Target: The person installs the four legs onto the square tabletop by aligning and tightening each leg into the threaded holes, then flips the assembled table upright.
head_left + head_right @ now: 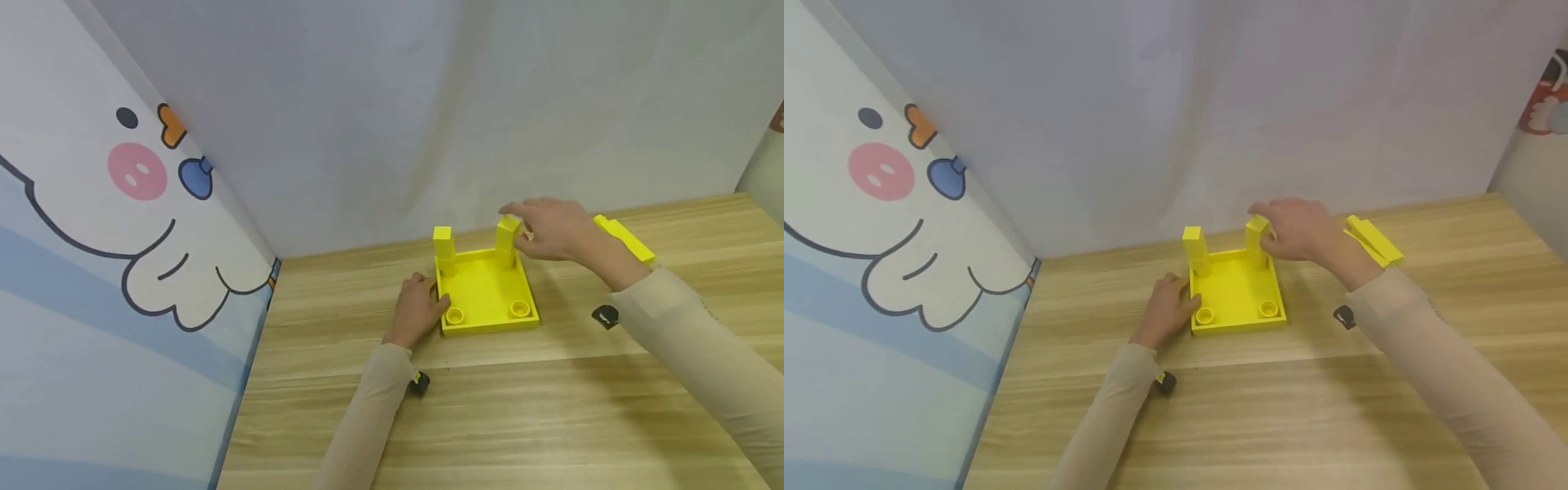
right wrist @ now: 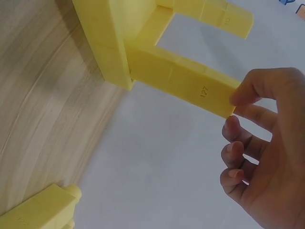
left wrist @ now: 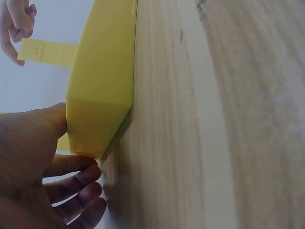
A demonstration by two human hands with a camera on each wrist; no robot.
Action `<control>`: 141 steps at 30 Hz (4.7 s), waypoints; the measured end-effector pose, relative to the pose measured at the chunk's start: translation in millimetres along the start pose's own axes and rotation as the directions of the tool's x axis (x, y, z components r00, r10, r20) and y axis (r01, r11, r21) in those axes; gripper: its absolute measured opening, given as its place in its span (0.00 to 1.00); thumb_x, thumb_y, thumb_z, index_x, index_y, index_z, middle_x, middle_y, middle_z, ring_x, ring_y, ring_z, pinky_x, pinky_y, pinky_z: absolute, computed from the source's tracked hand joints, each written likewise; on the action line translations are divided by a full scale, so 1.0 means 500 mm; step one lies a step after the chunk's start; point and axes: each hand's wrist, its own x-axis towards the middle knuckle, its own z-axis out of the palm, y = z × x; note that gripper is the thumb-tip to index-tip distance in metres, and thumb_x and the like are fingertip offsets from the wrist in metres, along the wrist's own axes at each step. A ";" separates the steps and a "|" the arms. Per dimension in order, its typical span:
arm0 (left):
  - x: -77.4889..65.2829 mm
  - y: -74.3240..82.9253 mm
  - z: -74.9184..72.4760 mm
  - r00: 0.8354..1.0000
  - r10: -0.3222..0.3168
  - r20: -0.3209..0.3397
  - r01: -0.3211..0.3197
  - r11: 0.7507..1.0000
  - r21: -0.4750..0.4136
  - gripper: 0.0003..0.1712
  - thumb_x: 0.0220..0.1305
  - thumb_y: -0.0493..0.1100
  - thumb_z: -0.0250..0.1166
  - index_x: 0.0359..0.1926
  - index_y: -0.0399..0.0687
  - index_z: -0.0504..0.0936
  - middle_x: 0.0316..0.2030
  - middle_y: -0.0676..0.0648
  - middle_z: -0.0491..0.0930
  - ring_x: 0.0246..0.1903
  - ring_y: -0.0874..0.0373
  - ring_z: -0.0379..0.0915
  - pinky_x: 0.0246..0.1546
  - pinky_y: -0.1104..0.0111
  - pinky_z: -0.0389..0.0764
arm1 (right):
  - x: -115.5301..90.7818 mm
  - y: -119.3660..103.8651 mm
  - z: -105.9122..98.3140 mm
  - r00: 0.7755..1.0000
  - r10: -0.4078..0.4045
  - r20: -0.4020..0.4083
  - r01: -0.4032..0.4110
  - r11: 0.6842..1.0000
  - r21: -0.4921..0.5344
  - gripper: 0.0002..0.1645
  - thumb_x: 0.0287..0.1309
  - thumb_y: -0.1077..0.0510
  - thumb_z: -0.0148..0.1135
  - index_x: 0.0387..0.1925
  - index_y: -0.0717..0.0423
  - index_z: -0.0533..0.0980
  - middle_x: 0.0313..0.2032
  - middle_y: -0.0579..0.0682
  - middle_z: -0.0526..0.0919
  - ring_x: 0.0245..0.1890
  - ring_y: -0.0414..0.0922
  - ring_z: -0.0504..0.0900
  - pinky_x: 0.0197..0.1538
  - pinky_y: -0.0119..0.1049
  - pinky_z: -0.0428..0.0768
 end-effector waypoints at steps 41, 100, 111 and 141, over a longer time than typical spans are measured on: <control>0.001 0.004 0.006 1.000 -0.001 -0.004 0.001 1.000 -0.006 0.31 0.69 0.51 0.59 0.67 0.38 0.75 0.57 0.42 0.76 0.53 0.48 0.71 0.57 0.58 0.76 | 0.000 0.017 0.008 0.997 -0.031 -0.065 0.030 0.999 -0.022 0.34 0.64 0.43 0.62 0.69 0.48 0.73 0.55 0.59 0.80 0.51 0.59 0.79 0.52 0.58 0.79; -0.002 0.006 0.007 1.000 0.016 -0.016 -0.017 1.000 -0.016 0.30 0.68 0.50 0.61 0.65 0.38 0.78 0.55 0.43 0.78 0.54 0.48 0.72 0.57 0.59 0.77 | 0.006 0.008 0.037 0.966 0.025 -0.256 -0.038 0.998 -0.045 0.29 0.61 0.38 0.69 0.44 0.61 0.82 0.40 0.57 0.87 0.40 0.57 0.80 0.46 0.53 0.79; -0.005 0.002 0.009 1.000 0.008 -0.018 -0.008 0.999 -0.042 0.31 0.71 0.52 0.60 0.67 0.38 0.76 0.57 0.42 0.78 0.55 0.48 0.72 0.58 0.58 0.77 | -0.023 0.010 0.029 0.979 0.027 -0.200 -0.031 0.999 -0.017 0.33 0.60 0.38 0.69 0.51 0.62 0.81 0.47 0.60 0.86 0.47 0.59 0.82 0.53 0.56 0.79; 0.003 -0.004 0.001 1.000 0.005 -0.008 -0.005 0.999 -0.046 0.31 0.75 0.54 0.57 0.67 0.36 0.76 0.58 0.39 0.78 0.56 0.46 0.73 0.60 0.56 0.77 | -0.172 0.209 0.107 0.955 0.287 -0.079 -0.285 0.958 0.030 0.28 0.64 0.49 0.59 0.51 0.71 0.78 0.42 0.70 0.81 0.33 0.61 0.80 0.30 0.54 0.77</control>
